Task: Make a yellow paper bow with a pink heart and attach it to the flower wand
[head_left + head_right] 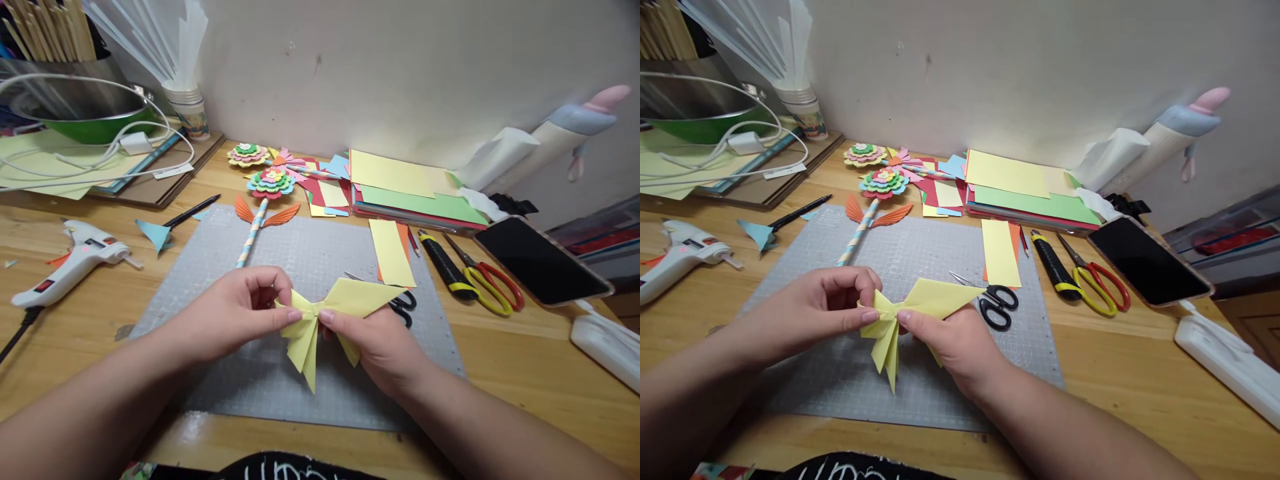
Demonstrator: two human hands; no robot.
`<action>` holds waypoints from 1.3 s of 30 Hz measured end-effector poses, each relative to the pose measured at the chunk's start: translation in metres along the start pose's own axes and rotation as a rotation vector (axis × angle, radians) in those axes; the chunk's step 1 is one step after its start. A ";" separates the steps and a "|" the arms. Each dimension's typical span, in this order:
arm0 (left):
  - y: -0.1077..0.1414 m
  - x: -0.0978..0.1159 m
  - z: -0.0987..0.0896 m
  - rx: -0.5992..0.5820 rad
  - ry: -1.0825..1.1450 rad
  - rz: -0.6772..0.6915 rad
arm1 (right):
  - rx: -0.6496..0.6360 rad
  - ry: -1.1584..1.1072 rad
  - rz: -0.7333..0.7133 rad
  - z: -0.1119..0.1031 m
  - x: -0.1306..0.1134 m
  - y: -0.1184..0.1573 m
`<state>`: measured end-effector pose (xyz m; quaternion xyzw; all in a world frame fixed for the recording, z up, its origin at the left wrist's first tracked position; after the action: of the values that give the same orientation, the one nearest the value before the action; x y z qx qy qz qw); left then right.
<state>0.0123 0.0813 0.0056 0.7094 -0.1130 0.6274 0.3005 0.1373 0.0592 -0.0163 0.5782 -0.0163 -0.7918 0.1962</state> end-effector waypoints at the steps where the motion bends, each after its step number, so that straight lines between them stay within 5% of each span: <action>1: 0.000 0.000 0.000 0.000 0.002 0.000 | 0.001 0.011 0.001 0.000 0.000 0.001; 14: 0.002 -0.001 0.002 0.014 0.030 -0.027 | 0.034 0.138 0.048 -0.002 0.003 0.004; 27: 0.002 0.009 -0.003 0.068 -0.126 0.093 | 0.035 0.217 0.113 -0.004 0.008 0.005; 35: 0.003 0.000 -0.014 0.240 0.158 0.022 | 0.134 0.017 -0.057 -0.012 -0.003 0.002; 39: 0.000 -0.013 -0.012 0.174 0.185 -0.081 | 0.165 0.009 -0.080 -0.015 -0.007 0.002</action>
<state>-0.0001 0.0849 -0.0067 0.6757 -0.0010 0.6851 0.2721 0.1539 0.0624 -0.0149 0.5962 -0.0572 -0.7923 0.1164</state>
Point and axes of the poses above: each hand's wrist, its own y-axis away from the middle knuckle, its own z-axis out of the palm, x = y × z, the point moved 9 cm from there along -y, towards the middle knuckle, and after that the axes turned 1 degree about z, right-handed, at the moved point
